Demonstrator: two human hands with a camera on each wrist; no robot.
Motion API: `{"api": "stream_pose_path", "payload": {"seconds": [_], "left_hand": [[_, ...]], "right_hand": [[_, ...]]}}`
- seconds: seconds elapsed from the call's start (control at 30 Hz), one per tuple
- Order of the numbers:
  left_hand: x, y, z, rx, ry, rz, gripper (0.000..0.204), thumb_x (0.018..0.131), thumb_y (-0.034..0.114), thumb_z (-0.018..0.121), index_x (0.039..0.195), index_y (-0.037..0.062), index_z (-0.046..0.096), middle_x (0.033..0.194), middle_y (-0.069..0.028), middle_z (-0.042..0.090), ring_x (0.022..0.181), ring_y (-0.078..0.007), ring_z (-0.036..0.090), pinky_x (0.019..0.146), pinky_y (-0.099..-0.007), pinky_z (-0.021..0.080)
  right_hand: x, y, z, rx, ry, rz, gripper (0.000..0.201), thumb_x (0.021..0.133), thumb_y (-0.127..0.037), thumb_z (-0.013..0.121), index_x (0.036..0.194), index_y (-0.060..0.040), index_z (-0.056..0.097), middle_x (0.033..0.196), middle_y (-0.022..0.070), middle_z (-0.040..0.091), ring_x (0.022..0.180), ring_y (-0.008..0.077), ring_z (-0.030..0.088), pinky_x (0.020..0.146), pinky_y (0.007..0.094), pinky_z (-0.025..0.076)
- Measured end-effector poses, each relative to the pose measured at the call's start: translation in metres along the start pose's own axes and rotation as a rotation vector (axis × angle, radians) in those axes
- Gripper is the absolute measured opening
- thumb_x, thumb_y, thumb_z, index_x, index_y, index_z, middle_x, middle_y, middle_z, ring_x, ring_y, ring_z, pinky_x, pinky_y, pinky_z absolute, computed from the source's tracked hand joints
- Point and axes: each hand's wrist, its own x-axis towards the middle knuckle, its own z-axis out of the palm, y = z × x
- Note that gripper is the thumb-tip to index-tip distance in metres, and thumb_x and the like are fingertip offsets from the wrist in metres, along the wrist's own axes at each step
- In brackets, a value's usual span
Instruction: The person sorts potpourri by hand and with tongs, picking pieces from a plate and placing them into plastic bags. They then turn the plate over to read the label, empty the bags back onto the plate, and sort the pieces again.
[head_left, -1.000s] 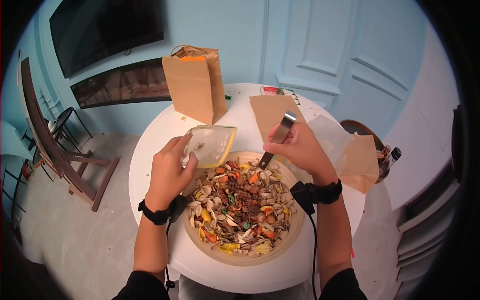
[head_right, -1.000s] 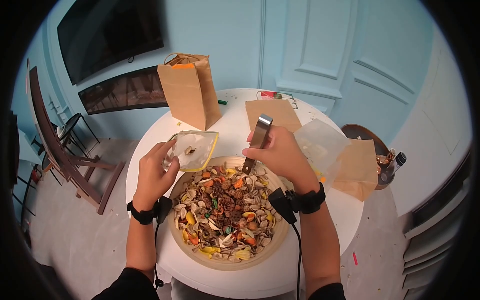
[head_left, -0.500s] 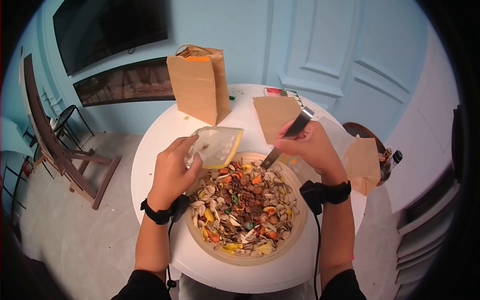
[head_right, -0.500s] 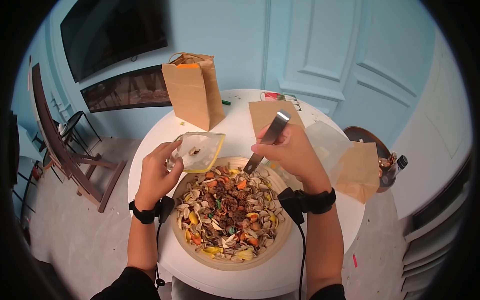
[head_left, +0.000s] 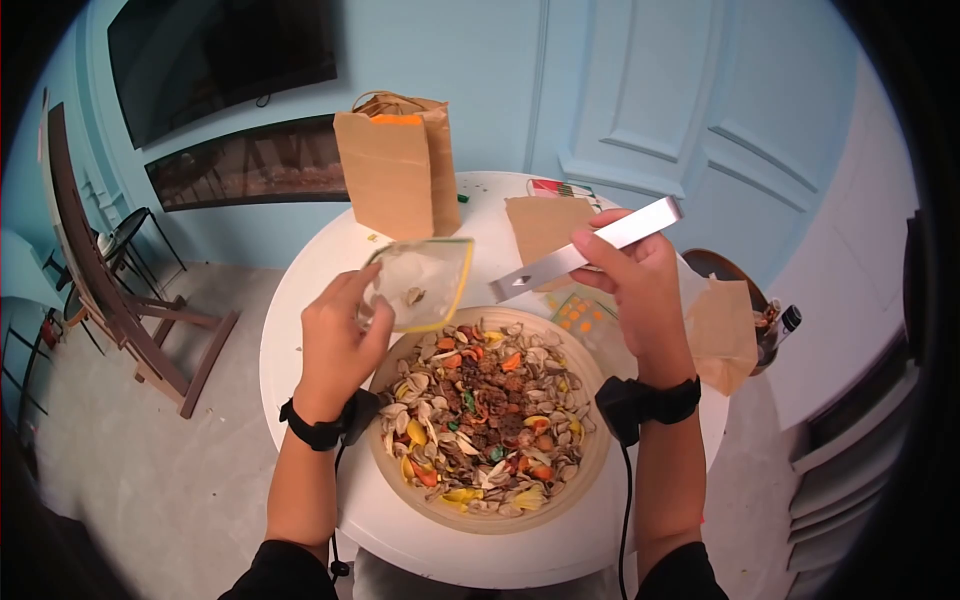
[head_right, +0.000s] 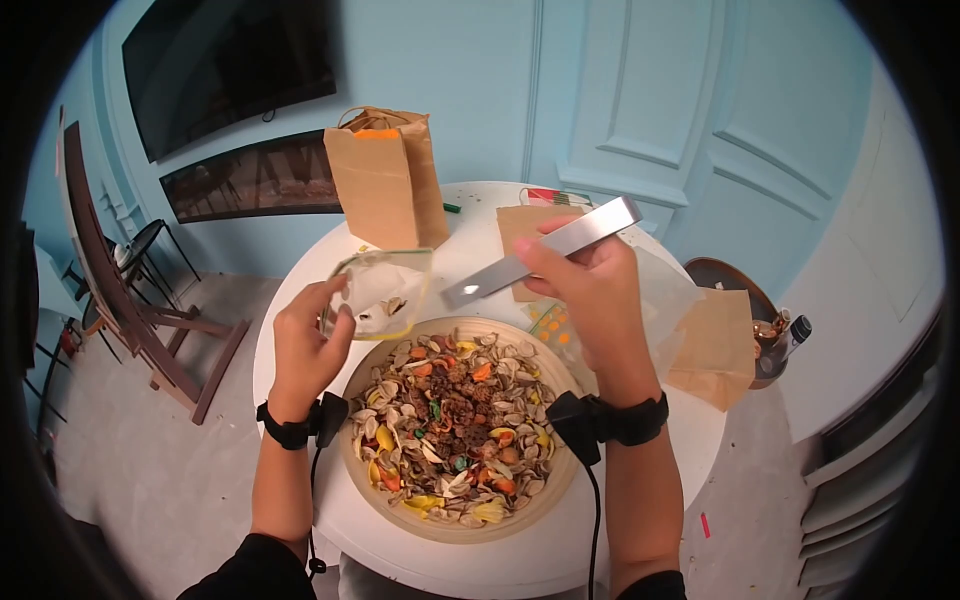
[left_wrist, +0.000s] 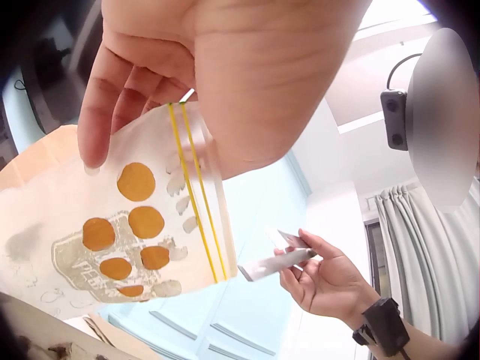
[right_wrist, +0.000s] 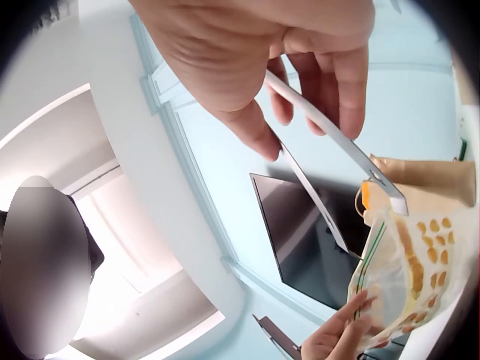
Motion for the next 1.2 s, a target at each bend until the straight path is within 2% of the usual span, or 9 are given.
{"api": "stream_pose_path", "payload": {"seconds": [0.1, 0.2, 0.3, 0.4, 0.5, 0.7, 0.9, 1.17, 1.2], "left_hand": [[0.000, -0.002, 0.003, 0.001, 0.021, -0.004, 0.034, 0.084, 0.007, 0.064, 0.115, -0.0048, 0.070, 0.097, -0.0184, 0.072, 0.068, -0.0258, 0.068, 0.060, -0.0343, 0.055], [0.000, 0.000, 0.004, 0.002, -0.019, -0.006, 0.033, 0.084, 0.007, 0.064, 0.113, -0.0050, 0.071, 0.095, -0.0185, 0.072, 0.067, -0.0259, 0.068, 0.060, -0.0340, 0.055], [0.000, 0.000, 0.005, -0.005, -0.032, 0.003, 0.032, 0.083, 0.007, 0.064, 0.112, -0.0051, 0.071, 0.095, -0.0186, 0.072, 0.066, -0.0258, 0.068, 0.060, -0.0337, 0.055], [0.000, -0.002, 0.004, -0.023, -0.043, 0.012, 0.032, 0.084, 0.007, 0.064, 0.112, -0.0052, 0.071, 0.096, -0.0187, 0.073, 0.064, -0.0257, 0.068, 0.060, -0.0331, 0.055], [0.000, 0.002, 0.002, -0.036, -0.080, -0.005, 0.032, 0.084, 0.007, 0.064, 0.113, -0.0052, 0.071, 0.097, -0.0190, 0.073, 0.063, -0.0256, 0.069, 0.060, -0.0325, 0.055], [0.000, 0.003, 0.001, -0.050, -0.109, 0.005, 0.032, 0.085, 0.008, 0.063, 0.113, -0.0050, 0.071, 0.098, -0.0187, 0.073, 0.063, -0.0256, 0.068, 0.059, -0.0320, 0.055], [0.000, 0.005, 0.000, -0.070, -0.138, -0.024, 0.032, 0.085, 0.009, 0.063, 0.113, -0.0050, 0.071, 0.098, -0.0186, 0.072, 0.062, -0.0266, 0.068, 0.060, -0.0327, 0.054], [-0.001, 0.002, 0.000, -0.055, -0.162, -0.015, 0.033, 0.085, 0.010, 0.065, 0.114, -0.0032, 0.071, 0.099, -0.0189, 0.072, 0.064, -0.0298, 0.069, 0.062, -0.0365, 0.056], [-0.002, 0.000, 0.001, -0.050, -0.150, 0.028, 0.033, 0.085, 0.010, 0.065, 0.114, -0.0028, 0.071, 0.100, -0.0188, 0.072, 0.063, -0.0300, 0.069, 0.062, -0.0366, 0.056]], "right_hand": [[0.009, 0.011, -0.023, -0.391, -0.107, -0.013, 0.028, 0.082, -0.017, 0.080, 0.101, 0.0005, 0.071, 0.092, 0.0083, 0.074, 0.082, 0.0162, 0.070, 0.072, 0.0305, 0.055], [0.020, 0.040, -0.037, -0.649, -0.108, -0.021, 0.030, 0.075, -0.024, 0.082, 0.093, -0.0008, 0.073, 0.081, 0.0078, 0.073, 0.074, 0.0177, 0.070, 0.068, 0.0322, 0.053], [0.022, 0.052, -0.038, -0.714, -0.063, -0.058, 0.035, 0.072, -0.031, 0.083, 0.090, -0.0022, 0.074, 0.075, 0.0088, 0.072, 0.070, 0.0200, 0.068, 0.067, 0.0337, 0.052], [0.023, 0.054, -0.038, -0.783, -0.108, -0.034, 0.033, 0.073, -0.028, 0.083, 0.090, -0.0010, 0.073, 0.077, 0.0100, 0.072, 0.070, 0.0201, 0.068, 0.067, 0.0337, 0.052], [0.021, 0.058, -0.036, -0.674, -0.194, 0.056, 0.029, 0.075, -0.023, 0.082, 0.089, -0.0002, 0.073, 0.077, 0.0096, 0.072, 0.070, 0.0191, 0.068, 0.067, 0.0338, 0.052], [0.015, 0.044, -0.031, -0.534, -0.201, 0.103, 0.020, 0.080, -0.011, 0.079, 0.094, 0.0007, 0.071, 0.082, 0.0064, 0.072, 0.072, 0.0134, 0.067, 0.066, 0.0296, 0.053], [0.012, 0.032, -0.024, -0.493, -0.191, 0.180, 0.020, 0.081, -0.011, 0.078, 0.096, -0.0009, 0.069, 0.084, 0.0043, 0.071, 0.075, 0.0096, 0.067, 0.060, 0.0247, 0.056], [0.005, -0.001, -0.021, -0.262, -0.129, 0.152, 0.027, 0.083, -0.012, 0.080, 0.104, -0.0027, 0.066, 0.090, 0.0035, 0.069, 0.078, 0.0098, 0.067, 0.058, 0.0233, 0.057], [0.003, -0.006, -0.018, -0.232, -0.132, 0.142, 0.028, 0.083, -0.012, 0.080, 0.105, -0.0026, 0.065, 0.091, 0.0037, 0.069, 0.078, 0.0099, 0.068, 0.058, 0.0230, 0.057]]}}
